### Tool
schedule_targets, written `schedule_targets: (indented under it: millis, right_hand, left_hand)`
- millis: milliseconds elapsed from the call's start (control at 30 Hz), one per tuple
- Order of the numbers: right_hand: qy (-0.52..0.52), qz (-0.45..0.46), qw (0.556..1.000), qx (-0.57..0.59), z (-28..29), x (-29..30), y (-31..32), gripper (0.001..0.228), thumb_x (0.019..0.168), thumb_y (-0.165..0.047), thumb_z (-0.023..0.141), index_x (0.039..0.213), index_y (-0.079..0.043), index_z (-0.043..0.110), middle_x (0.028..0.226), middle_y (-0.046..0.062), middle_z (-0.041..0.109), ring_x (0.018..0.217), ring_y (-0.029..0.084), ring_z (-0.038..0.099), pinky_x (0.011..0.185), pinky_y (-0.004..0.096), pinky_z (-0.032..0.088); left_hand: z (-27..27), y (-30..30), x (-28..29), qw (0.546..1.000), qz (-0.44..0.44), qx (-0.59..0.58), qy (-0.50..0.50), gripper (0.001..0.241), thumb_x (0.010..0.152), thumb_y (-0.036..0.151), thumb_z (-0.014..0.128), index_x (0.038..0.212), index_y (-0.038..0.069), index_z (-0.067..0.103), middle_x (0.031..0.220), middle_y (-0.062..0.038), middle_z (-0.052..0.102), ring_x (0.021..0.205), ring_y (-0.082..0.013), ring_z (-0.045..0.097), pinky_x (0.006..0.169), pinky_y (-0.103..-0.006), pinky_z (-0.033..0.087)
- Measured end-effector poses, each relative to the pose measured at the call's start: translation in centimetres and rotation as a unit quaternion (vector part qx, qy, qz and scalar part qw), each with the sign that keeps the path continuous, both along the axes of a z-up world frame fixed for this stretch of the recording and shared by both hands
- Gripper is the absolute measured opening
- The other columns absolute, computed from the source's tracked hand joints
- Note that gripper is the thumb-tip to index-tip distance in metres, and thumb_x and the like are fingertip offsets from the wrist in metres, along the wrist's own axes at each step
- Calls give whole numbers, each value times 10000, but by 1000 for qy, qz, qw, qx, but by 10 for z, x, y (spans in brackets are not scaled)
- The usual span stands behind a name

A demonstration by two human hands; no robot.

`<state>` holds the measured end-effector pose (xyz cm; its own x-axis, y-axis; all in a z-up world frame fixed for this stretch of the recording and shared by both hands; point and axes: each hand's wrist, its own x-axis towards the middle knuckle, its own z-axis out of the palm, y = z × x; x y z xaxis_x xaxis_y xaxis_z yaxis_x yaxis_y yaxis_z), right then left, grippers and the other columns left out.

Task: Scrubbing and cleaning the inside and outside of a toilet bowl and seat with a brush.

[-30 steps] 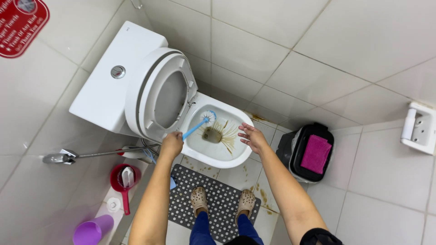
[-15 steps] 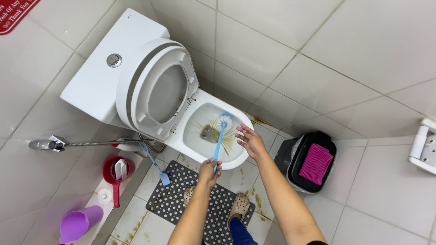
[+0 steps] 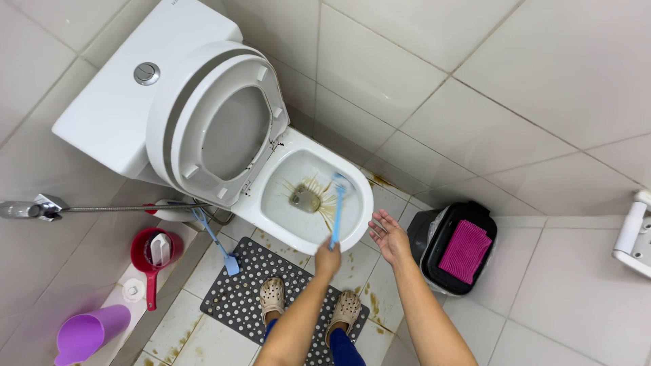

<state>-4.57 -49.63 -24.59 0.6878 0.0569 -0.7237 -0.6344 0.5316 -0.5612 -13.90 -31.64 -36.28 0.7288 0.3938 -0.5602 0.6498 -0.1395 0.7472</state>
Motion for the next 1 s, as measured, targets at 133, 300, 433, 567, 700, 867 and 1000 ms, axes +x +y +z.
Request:
schedule_targets:
  millis: [133,300,433,567,700,867,1000]
  right_hand:
    - [-15,8,1000,-14,5,6,-4,356,1039,-120,497,1388,-104,569,1307,72,660,1078,219,657,888,364,540]
    - [-16,6,1000,7,2,6,-8,339,1045,-130,490,1376,-102,555,1295,65,650,1084,217,661,879,366,547]
    - [-16,7,1000,5,8,5,1,341,1038,-113,500,1373,-103,563,1293,69,661,1075,218,657,867,365,535]
    - [-28,14,999,15,8,6,7,339,1035,-120,496,1364,-94,574,1282,75,669,1065,221,664,876,368,544]
    - [-25,12,1000,10,7,1,9,336,1036,-111,500,1364,-96,574,1280,70,670,1055,213,659,878,370,540]
    - [-27,6,1000,2,2,-8,1,342,1035,-111,498,1367,-93,576,1280,65,673,1061,213,662,878,365,533]
    - [-23,-14,1000,0,-4,-22,-8,336,1042,-123,493,1368,-80,561,1273,70,662,1061,225,660,878,376,534]
  left_hand:
    - [13,28,61,989,122,52,-63,394,993,237,655,1327,30,682,949,-158,760,824,-213,713,753,-372,554]
    - [3,-8,-12,998,-47,-45,6,415,979,235,633,1368,92,644,748,-97,716,631,-155,676,599,-301,527]
    - [65,12,-45,988,-9,-126,90,462,958,214,638,1414,138,625,685,-47,673,556,-129,610,537,-317,510]
    - [89,40,-42,990,21,-124,57,467,978,193,613,1437,109,584,646,-43,628,516,-139,571,473,-305,468]
    - [122,40,-11,985,79,-143,57,488,990,165,593,1471,103,543,649,-22,608,475,-117,537,411,-275,441]
    - [135,-13,2,964,102,-226,96,503,1002,159,554,1499,161,481,653,3,573,447,-106,468,386,-283,368]
    - [115,-39,37,952,112,-284,20,233,1045,156,509,1189,-7,594,624,-32,530,418,-132,465,361,-291,366]
